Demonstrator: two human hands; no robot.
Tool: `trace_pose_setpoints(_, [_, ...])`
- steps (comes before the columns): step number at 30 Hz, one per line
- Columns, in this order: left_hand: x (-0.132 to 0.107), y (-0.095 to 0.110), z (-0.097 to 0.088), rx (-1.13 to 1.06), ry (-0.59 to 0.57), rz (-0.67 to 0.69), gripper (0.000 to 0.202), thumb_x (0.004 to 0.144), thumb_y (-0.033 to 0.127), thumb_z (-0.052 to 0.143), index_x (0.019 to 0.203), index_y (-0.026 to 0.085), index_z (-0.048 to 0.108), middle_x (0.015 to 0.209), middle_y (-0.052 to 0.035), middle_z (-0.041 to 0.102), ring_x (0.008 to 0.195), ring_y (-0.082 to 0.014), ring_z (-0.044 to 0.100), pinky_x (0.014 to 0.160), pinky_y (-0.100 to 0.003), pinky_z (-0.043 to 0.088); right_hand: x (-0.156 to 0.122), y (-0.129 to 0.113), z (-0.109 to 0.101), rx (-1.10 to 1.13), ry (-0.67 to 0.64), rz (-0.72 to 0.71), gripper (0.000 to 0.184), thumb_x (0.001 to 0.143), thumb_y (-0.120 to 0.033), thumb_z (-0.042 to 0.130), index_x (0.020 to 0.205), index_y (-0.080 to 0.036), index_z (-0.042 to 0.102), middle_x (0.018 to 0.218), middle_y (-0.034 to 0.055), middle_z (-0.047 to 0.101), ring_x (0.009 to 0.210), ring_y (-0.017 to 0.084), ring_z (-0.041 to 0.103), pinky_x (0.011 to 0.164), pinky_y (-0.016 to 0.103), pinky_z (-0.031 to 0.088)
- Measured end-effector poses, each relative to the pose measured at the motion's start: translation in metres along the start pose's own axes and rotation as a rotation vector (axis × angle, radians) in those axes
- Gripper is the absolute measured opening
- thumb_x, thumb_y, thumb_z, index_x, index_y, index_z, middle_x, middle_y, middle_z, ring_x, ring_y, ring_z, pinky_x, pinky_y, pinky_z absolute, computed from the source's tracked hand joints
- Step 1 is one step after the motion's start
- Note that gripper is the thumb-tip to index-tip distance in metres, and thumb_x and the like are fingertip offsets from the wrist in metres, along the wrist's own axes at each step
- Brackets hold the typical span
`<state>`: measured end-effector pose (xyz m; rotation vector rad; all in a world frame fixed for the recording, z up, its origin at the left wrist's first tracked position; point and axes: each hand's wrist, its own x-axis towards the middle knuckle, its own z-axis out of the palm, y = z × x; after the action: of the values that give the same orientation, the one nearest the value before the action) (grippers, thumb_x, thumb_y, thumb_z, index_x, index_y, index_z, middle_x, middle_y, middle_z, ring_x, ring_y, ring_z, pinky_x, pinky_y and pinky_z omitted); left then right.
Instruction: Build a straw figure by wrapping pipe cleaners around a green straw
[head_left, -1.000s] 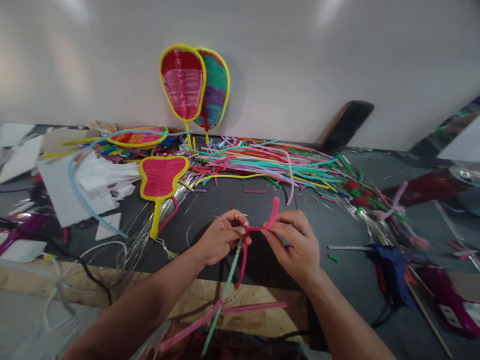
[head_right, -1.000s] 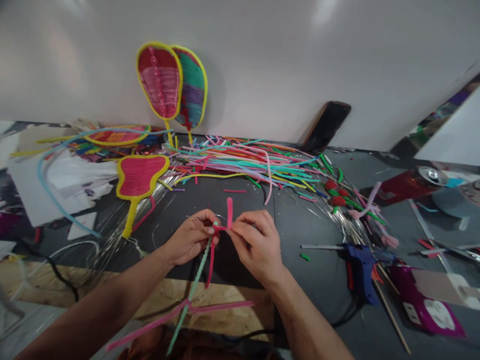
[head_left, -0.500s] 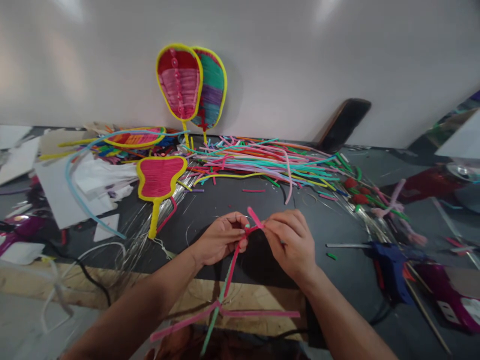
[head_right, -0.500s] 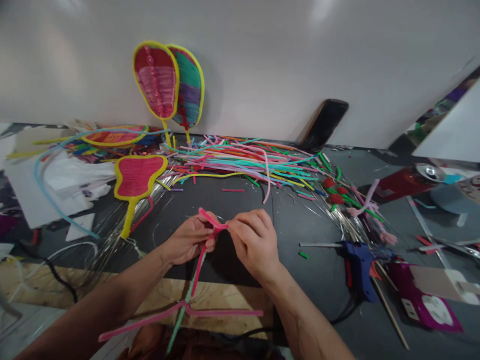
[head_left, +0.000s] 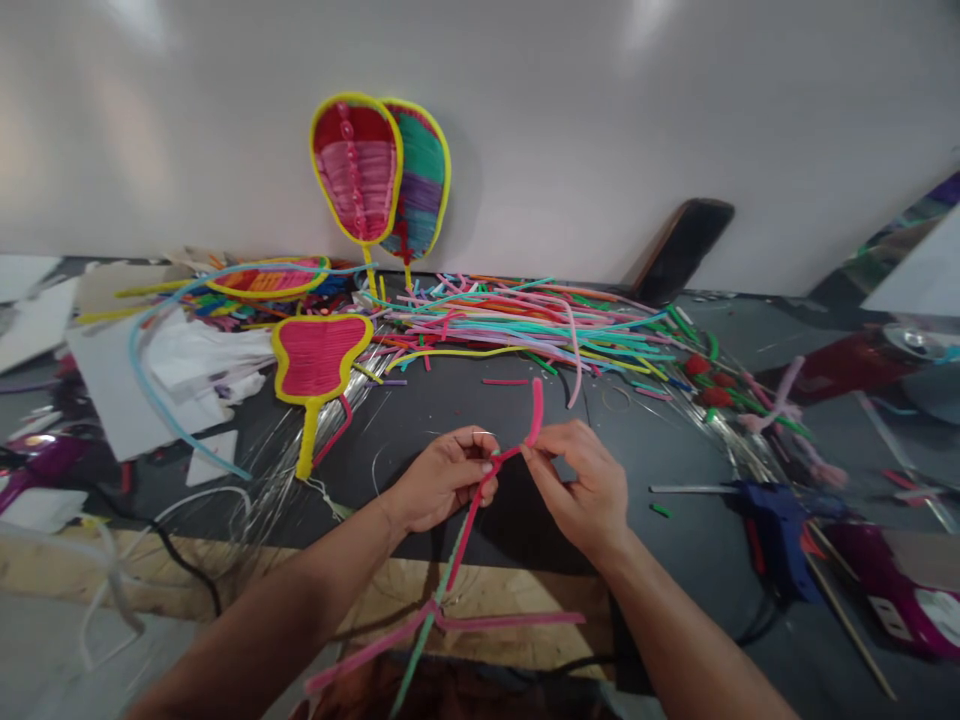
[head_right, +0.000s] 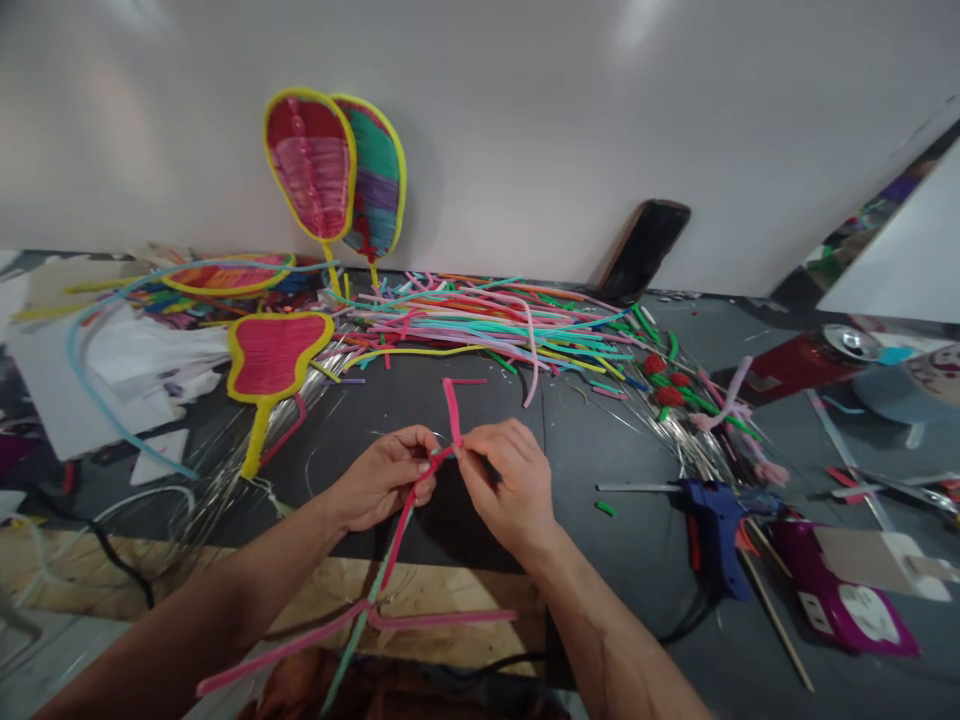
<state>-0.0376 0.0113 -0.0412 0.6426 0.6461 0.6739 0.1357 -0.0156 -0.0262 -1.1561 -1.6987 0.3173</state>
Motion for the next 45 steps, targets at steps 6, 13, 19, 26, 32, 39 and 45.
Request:
trace_pose_setpoints(6, [0.000, 0.002, 0.001, -0.046, 0.018, 0.015, 0.021, 0.071, 0.015, 0.071, 0.083, 0.015, 0.054, 0.053, 0.0044, 0.055, 0.045, -0.0061, 0.052, 0.046, -0.017, 0.042, -0.004, -0.006, 0.004, 0.102, -0.023, 0.250, 0.006, 0.083, -0.020, 0.055, 0.077, -0.020, 0.056, 0.073, 0.0013, 0.068, 0.064, 0.013, 0.063, 0.061, 0.024, 0.049])
trace_pose_setpoints(13, [-0.001, 0.001, -0.001, -0.049, 0.041, 0.015, 0.030, 0.067, 0.020, 0.076, 0.089, 0.014, 0.058, 0.067, 0.0015, 0.060, 0.050, -0.0078, 0.059, 0.050, -0.018, 0.047, -0.005, -0.013, 0.002, 0.069, -0.083, 0.124, 0.007, 0.080, -0.016, 0.057, 0.078, -0.021, 0.061, 0.074, 0.0006, 0.071, 0.061, 0.012, 0.063, 0.060, 0.023, 0.049])
trace_pose_setpoints(19, [-0.001, 0.000, 0.000, -0.075, 0.098, 0.074, 0.029, 0.063, 0.020, 0.080, 0.084, 0.011, 0.062, 0.072, 0.0002, 0.060, 0.057, -0.0059, 0.057, 0.055, -0.015, 0.045, -0.004, -0.014, 0.003, 0.033, -0.221, -0.242, 0.009, 0.081, -0.012, 0.055, 0.081, -0.020, 0.059, 0.080, 0.0027, 0.074, 0.065, 0.012, 0.065, 0.063, 0.027, 0.047])
trace_pose_setpoints(26, [-0.003, -0.001, 0.000, -0.052, 0.069, 0.106, 0.026, 0.065, 0.021, 0.078, 0.083, 0.012, 0.061, 0.072, -0.0006, 0.058, 0.063, -0.0074, 0.053, 0.060, -0.017, 0.041, -0.002, -0.010, 0.001, -0.098, -0.294, -0.528, 0.014, 0.079, -0.009, 0.060, 0.088, -0.020, 0.061, 0.094, 0.0014, 0.074, 0.072, 0.011, 0.065, 0.062, 0.028, 0.044])
trace_pose_setpoints(32, [-0.002, 0.001, -0.002, -0.074, 0.051, 0.082, 0.027, 0.066, 0.020, 0.077, 0.086, 0.012, 0.061, 0.071, 0.0003, 0.058, 0.059, -0.0063, 0.052, 0.058, -0.016, 0.041, -0.004, -0.010, -0.003, -0.086, -0.287, -0.462, 0.014, 0.078, -0.013, 0.062, 0.088, -0.023, 0.062, 0.091, 0.0004, 0.073, 0.072, 0.012, 0.061, 0.064, 0.028, 0.043])
trace_pose_setpoints(39, [-0.003, 0.002, -0.003, -0.098, 0.063, 0.090, 0.028, 0.064, 0.019, 0.078, 0.086, 0.012, 0.061, 0.072, -0.0006, 0.060, 0.061, -0.0076, 0.056, 0.061, -0.017, 0.044, -0.002, -0.014, -0.002, -0.228, -0.339, -0.189, 0.018, 0.078, -0.036, 0.064, 0.074, -0.019, 0.059, 0.067, 0.0017, 0.066, 0.060, 0.014, 0.058, 0.059, 0.027, 0.039])
trace_pose_setpoints(45, [-0.003, 0.005, -0.003, -0.115, 0.048, 0.073, 0.024, 0.064, 0.014, 0.076, 0.083, 0.012, 0.061, 0.075, -0.0007, 0.060, 0.059, -0.0073, 0.058, 0.060, -0.017, 0.046, -0.002, -0.006, -0.005, -0.242, -0.428, -0.119, 0.009, 0.080, -0.017, 0.056, 0.073, -0.020, 0.061, 0.060, -0.0017, 0.064, 0.055, 0.011, 0.058, 0.058, 0.024, 0.035])
